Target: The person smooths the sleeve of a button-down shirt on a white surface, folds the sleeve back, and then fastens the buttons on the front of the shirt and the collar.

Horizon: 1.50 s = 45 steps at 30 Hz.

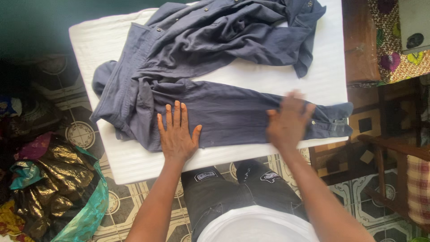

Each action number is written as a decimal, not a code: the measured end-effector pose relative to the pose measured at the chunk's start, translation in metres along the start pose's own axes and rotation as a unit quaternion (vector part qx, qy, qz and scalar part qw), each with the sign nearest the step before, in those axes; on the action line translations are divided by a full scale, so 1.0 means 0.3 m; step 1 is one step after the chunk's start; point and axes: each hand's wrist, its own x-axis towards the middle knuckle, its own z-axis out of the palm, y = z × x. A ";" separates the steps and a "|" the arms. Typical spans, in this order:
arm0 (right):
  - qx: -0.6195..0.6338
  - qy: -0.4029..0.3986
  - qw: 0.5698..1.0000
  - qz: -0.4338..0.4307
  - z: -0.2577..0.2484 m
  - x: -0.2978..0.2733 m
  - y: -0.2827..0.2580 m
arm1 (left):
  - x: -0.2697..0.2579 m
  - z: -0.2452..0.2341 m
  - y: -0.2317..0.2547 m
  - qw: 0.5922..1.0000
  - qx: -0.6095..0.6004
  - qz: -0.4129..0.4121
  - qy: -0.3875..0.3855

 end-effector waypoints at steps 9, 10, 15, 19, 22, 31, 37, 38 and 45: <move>0.109 -0.117 0.968 -0.193 0.053 0.016 -0.192 | -0.005 -0.006 0.010 0.999 -0.009 0.024 0.020; 0.080 -0.080 0.980 -0.163 0.036 0.039 -0.096 | -0.003 -0.005 0.012 1.000 -0.004 0.021 0.017; 0.007 -0.036 0.999 -0.021 -0.046 0.094 0.306 | -0.006 -0.027 0.027 1.000 -0.007 0.018 0.014; -0.008 0.037 0.998 0.047 -0.109 0.092 0.516 | 0.015 -0.047 0.073 0.995 -0.048 0.010 0.084; 0.052 0.013 0.993 0.104 -0.153 0.058 0.602 | 0.076 -0.061 0.107 0.991 -0.096 -0.024 0.088; 0.071 -0.024 0.996 0.048 -0.140 0.049 0.660 | 0.331 -0.099 0.159 0.979 -0.153 -0.027 0.130; 0.052 -0.057 0.986 0.151 -0.087 0.096 0.702 | 0.359 -0.103 0.176 0.976 -0.169 -0.107 0.086; 0.061 -0.061 0.979 0.184 -0.067 0.104 0.698 | 0.368 -0.098 0.177 0.976 -0.162 -0.113 0.094; 0.061 -0.028 0.958 0.278 -0.070 0.138 0.620 | 0.387 -0.072 0.166 0.977 -0.135 -0.117 0.113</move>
